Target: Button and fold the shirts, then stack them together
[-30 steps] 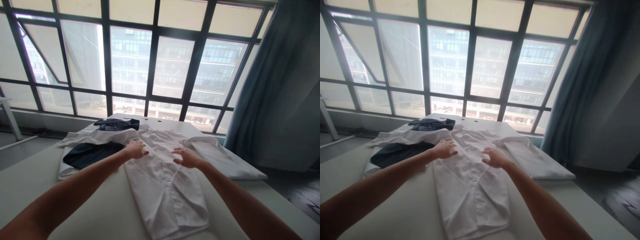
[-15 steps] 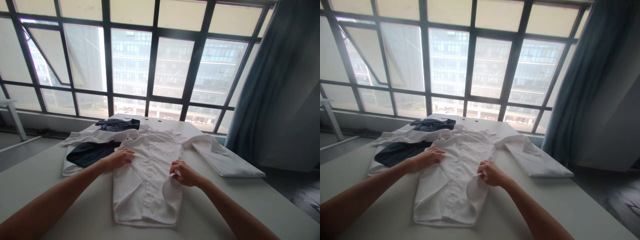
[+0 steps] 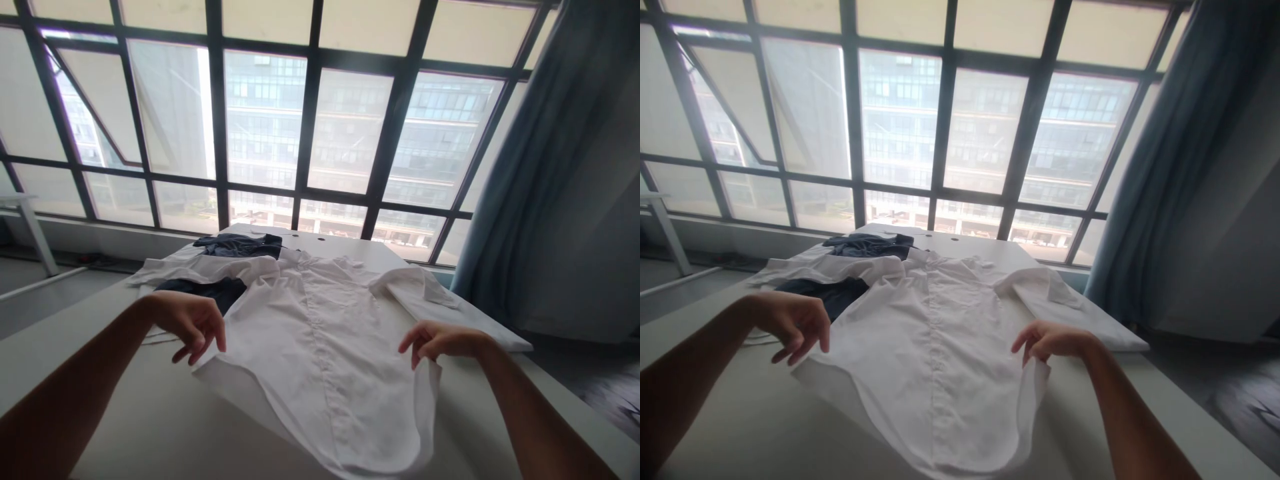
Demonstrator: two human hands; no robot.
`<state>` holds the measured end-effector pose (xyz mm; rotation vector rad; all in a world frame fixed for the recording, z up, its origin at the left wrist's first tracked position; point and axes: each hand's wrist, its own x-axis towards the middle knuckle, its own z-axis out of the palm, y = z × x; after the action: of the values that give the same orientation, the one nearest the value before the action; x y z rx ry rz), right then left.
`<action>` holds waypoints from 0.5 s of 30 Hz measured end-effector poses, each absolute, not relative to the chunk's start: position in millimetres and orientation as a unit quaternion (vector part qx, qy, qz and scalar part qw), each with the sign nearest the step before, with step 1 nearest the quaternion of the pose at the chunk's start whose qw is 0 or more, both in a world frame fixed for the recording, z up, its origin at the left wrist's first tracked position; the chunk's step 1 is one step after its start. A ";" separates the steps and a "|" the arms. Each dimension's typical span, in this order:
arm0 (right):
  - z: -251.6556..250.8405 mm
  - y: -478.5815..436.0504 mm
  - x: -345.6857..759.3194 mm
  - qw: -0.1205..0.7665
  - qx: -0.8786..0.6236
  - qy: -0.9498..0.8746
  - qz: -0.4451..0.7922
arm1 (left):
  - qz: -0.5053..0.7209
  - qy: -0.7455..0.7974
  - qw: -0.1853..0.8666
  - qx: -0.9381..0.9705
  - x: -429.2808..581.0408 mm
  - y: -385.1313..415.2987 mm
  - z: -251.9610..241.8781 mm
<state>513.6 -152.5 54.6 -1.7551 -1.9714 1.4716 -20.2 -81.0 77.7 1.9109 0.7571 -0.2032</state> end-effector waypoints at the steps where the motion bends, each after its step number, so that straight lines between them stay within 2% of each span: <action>1: 54.5 -151.9 513.6 0.052 -0.584 -0.649 0.485 | -0.076 0.326 0.519 0.787 -20.9 -79.9 77.1; 4: 47.7 -145.6 509.6 0.073 -0.597 -0.664 0.443 | 0.033 0.379 0.406 0.831 2.4 -76.2 58.2; 7: 32.5 -135.6 506.4 0.118 -0.613 -0.713 0.320 | 0.124 0.375 0.251 0.884 42.6 -75.2 26.7; 10: 18.3 -127.3 502.7 0.088 -0.621 -0.748 0.219 | 0.059 0.328 0.196 0.922 62.7 -73.4 1.4; 15: 12.8 -134.4 484.5 -0.021 -0.651 -0.741 0.163 | -0.088 0.347 0.198 0.913 26.4 -70.9 -12.5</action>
<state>484.5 -134.4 12.8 -2.0725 -2.3600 0.5183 26.4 -70.9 -12.5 2.5534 0.9701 -0.2466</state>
